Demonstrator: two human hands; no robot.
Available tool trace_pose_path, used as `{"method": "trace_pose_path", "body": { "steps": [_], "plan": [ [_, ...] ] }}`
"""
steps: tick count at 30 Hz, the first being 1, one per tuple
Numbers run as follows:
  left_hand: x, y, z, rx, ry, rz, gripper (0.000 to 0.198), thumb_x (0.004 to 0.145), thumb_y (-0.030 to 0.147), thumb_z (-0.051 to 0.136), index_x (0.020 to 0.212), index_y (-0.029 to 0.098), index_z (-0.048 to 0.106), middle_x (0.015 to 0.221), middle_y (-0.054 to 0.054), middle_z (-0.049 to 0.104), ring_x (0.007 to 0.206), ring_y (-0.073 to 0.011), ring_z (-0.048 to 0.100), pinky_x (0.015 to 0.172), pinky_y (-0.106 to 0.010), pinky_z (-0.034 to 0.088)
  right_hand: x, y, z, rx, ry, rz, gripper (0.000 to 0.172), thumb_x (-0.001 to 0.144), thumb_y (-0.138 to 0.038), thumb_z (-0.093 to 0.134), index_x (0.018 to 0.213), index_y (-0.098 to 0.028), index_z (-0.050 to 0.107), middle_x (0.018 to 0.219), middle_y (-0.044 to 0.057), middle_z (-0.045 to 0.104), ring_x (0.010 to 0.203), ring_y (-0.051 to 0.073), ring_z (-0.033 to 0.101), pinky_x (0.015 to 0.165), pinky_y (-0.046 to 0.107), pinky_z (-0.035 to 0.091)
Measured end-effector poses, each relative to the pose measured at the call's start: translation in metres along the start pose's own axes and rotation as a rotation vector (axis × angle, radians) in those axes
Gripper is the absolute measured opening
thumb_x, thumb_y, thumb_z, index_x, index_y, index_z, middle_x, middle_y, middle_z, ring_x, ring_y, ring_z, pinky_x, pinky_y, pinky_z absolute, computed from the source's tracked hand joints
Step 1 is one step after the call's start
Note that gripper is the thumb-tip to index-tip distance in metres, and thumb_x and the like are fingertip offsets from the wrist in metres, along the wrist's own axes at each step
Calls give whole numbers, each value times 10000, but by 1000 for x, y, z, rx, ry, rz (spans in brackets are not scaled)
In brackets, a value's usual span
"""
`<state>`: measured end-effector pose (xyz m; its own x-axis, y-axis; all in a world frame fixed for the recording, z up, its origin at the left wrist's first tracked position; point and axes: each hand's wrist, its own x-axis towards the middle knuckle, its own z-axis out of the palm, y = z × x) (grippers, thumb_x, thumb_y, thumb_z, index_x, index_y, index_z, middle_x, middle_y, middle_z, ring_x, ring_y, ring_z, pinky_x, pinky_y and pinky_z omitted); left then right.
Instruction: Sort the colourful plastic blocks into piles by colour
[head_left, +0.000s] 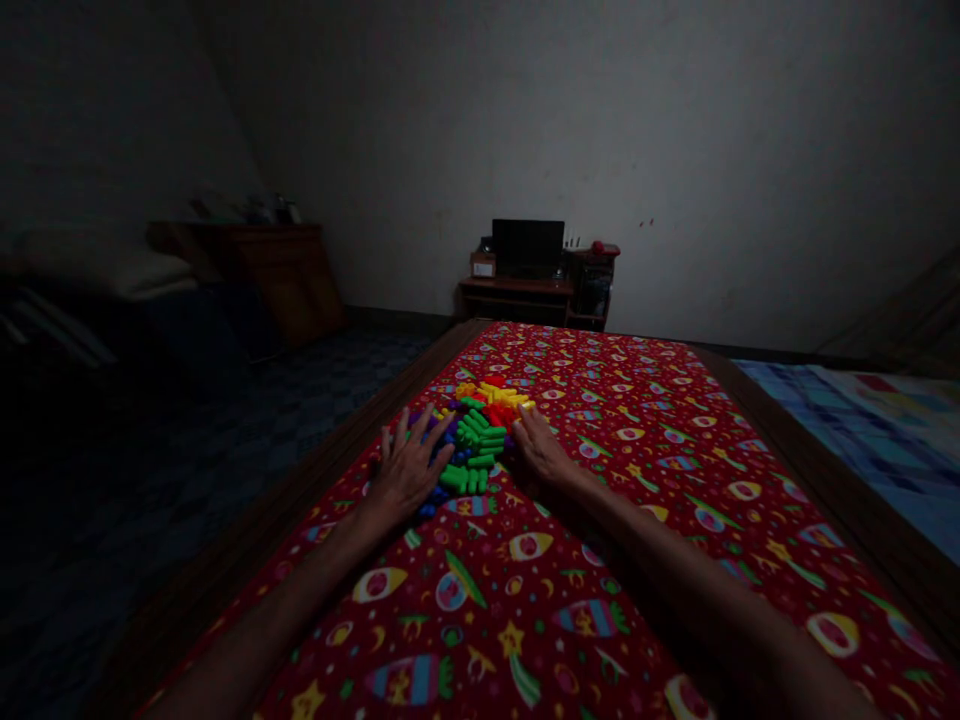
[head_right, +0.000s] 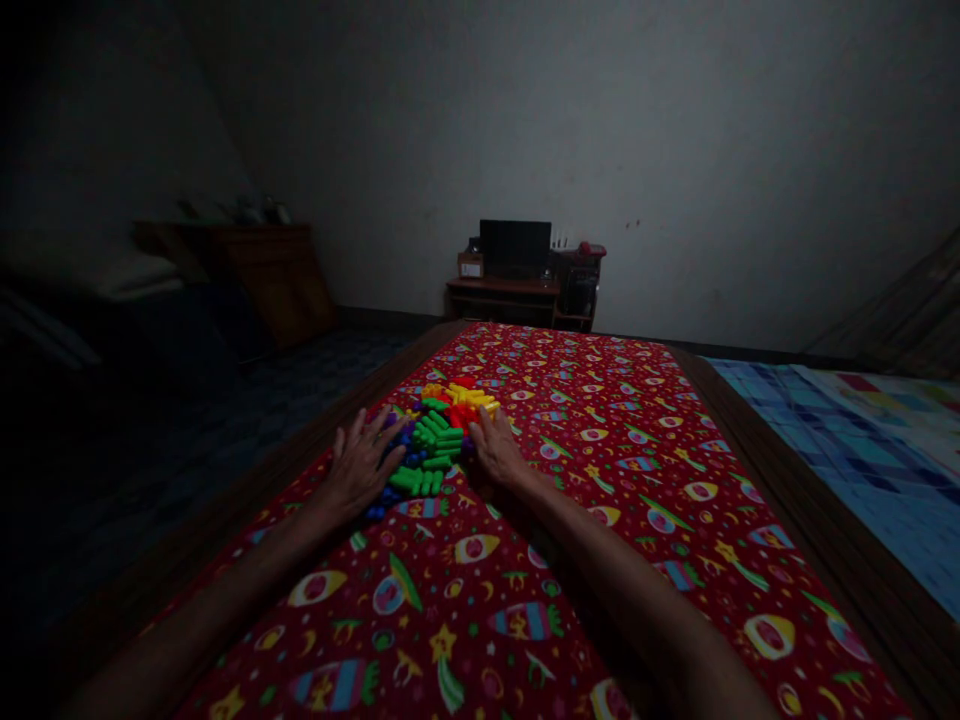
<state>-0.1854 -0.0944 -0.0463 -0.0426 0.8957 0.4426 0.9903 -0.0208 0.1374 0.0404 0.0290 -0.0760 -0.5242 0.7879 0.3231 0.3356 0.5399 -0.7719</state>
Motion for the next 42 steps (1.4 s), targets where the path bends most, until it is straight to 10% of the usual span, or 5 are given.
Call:
{"method": "trace_pose_path", "body": {
  "steps": [8,19,29,37,42],
  "plan": [
    [4,-21,16,-212,-92,-118,686,924,577,367,1483,183,315,1560,-144,296,1447,-314,239,1162,-528,217,-16,-54,-3,105,-40,-117,613,936,-590,344,1376,-203,523,1428,93,511,1343,266,436,1114,458,341],
    [58,-13,9,-242,-334,-145,942,702,685,609,1471,218,330,1545,-139,328,1422,-340,293,1112,-453,330,-159,69,-173,-518,289,-6,373,898,-406,445,984,-183,731,1103,147,706,1004,295,669,867,457,539],
    [46,42,-12,-26,-316,227,341,877,301,530,1188,200,628,1235,-107,633,1166,-264,572,1016,-395,433,-167,80,-170,-658,311,-143,374,929,-316,383,1034,-156,705,1085,180,690,998,287,652,884,483,535],
    [-40,54,-26,12,-237,443,697,819,624,579,1447,413,362,1553,-56,321,1414,-414,235,1085,-699,188,-168,75,-168,-692,319,-147,359,941,-285,373,1047,-171,696,1103,166,683,1033,279,640,909,476,524],
    [-16,50,-14,58,-223,358,597,879,443,584,1439,378,390,1520,-82,355,1368,-390,322,1065,-641,298,-167,75,-168,-689,299,-137,361,943,-294,374,1034,-165,698,1061,164,689,994,278,646,875,456,538]
  ]
}}
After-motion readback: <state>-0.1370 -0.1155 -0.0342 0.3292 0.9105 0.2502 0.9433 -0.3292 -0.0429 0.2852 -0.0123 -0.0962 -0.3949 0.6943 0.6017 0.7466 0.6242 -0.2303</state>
